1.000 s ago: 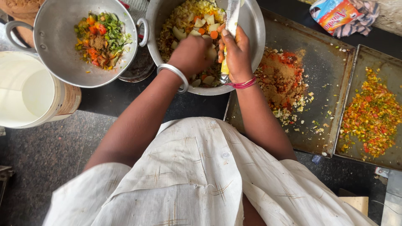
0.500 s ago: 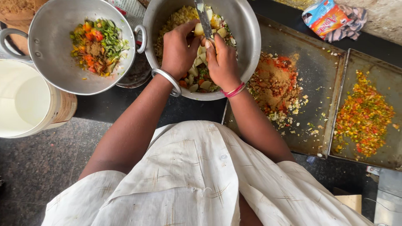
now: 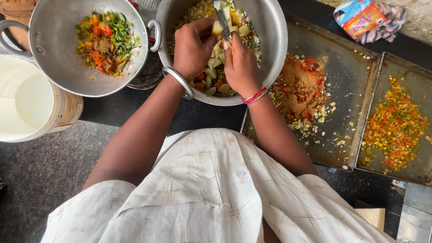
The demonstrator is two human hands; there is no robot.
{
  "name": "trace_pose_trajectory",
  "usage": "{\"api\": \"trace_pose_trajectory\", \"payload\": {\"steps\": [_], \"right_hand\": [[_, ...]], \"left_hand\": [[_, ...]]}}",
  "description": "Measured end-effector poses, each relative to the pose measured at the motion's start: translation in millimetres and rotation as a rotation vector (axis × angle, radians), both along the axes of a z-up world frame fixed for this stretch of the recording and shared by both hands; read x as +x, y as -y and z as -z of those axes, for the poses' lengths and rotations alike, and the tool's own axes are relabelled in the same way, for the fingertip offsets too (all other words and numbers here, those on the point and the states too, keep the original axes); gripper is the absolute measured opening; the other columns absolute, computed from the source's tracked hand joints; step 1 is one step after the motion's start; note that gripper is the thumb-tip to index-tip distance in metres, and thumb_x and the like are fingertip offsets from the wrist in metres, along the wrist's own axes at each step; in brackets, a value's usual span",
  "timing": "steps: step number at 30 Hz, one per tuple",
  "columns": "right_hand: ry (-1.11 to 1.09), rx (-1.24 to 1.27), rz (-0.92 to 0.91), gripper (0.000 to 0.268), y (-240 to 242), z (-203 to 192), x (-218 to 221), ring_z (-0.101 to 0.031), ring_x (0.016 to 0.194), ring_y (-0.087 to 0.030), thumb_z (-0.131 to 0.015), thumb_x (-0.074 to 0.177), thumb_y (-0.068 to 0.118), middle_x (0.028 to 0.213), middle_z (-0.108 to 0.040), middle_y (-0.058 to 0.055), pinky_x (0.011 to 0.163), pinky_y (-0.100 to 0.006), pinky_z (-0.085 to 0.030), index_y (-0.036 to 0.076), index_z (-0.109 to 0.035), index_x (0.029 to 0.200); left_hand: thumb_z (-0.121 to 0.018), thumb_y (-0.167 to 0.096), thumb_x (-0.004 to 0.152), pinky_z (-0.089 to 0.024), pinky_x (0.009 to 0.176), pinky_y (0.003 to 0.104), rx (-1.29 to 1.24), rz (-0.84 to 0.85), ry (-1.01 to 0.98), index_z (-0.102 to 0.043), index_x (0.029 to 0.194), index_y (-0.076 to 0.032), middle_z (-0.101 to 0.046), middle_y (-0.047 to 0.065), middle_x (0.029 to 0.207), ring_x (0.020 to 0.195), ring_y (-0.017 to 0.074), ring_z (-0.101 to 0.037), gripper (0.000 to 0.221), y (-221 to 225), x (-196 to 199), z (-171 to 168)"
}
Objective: The person peels and cuts a potato into small pieces over a bowl containing other chopped vegetables using a knife, while other bowls and trays of ingredients are visible on the counter.
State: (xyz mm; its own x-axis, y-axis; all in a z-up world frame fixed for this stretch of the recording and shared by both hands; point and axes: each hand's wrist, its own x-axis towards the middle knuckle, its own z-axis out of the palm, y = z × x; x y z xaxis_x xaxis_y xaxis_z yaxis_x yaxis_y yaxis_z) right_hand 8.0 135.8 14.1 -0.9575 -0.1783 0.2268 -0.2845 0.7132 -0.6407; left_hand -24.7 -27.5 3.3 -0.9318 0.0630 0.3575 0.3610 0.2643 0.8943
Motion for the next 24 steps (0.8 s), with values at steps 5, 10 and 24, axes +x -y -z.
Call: {"api": "trace_pose_trajectory", "payload": {"steps": [5, 10, 24], "right_hand": [[-0.202, 0.096, -0.067, 0.031, -6, 9, 1, -0.071, 0.082, -0.042, -0.057, 0.101, 0.000, 0.091, -0.070, -0.024, 0.066, -0.049, -0.054, -0.010, -0.047, 0.130], [-0.050, 0.122, -0.046, 0.031, -2, 7, -3, -0.072, 0.081, -0.042, -0.057, 0.102, 0.001, 0.087, -0.070, -0.024, 0.066, -0.050, -0.054, -0.009, -0.047, 0.130], [-0.044, 0.188, -0.098, 0.036, -1, 10, -7, -0.073, 0.082, -0.042, -0.058, 0.102, 0.003, 0.088, -0.070, -0.026, 0.067, -0.050, -0.057, -0.009, -0.044, 0.133]], "left_hand": [[-0.074, 0.007, 0.094, -0.062, 0.101, 0.033, 0.228, 0.147, 0.063, -0.064, 0.133, 0.008, -0.075, 0.020, 0.123, 0.115, 0.0226, -0.075, 0.040, 1, -6, 16], [-0.070, 0.009, 0.095, -0.059, 0.108, 0.032, 0.451, 0.261, 0.209, -0.055, 0.140, 0.012, -0.069, 0.021, 0.135, 0.127, 0.0225, -0.068, 0.048, 4, -13, 24], [-0.068, 0.011, 0.093, -0.062, 0.099, 0.031, 0.736, 0.363, 0.435, -0.046, 0.147, 0.014, -0.068, 0.021, 0.134, 0.118, 0.0207, -0.070, 0.058, 12, -12, 23]]}}
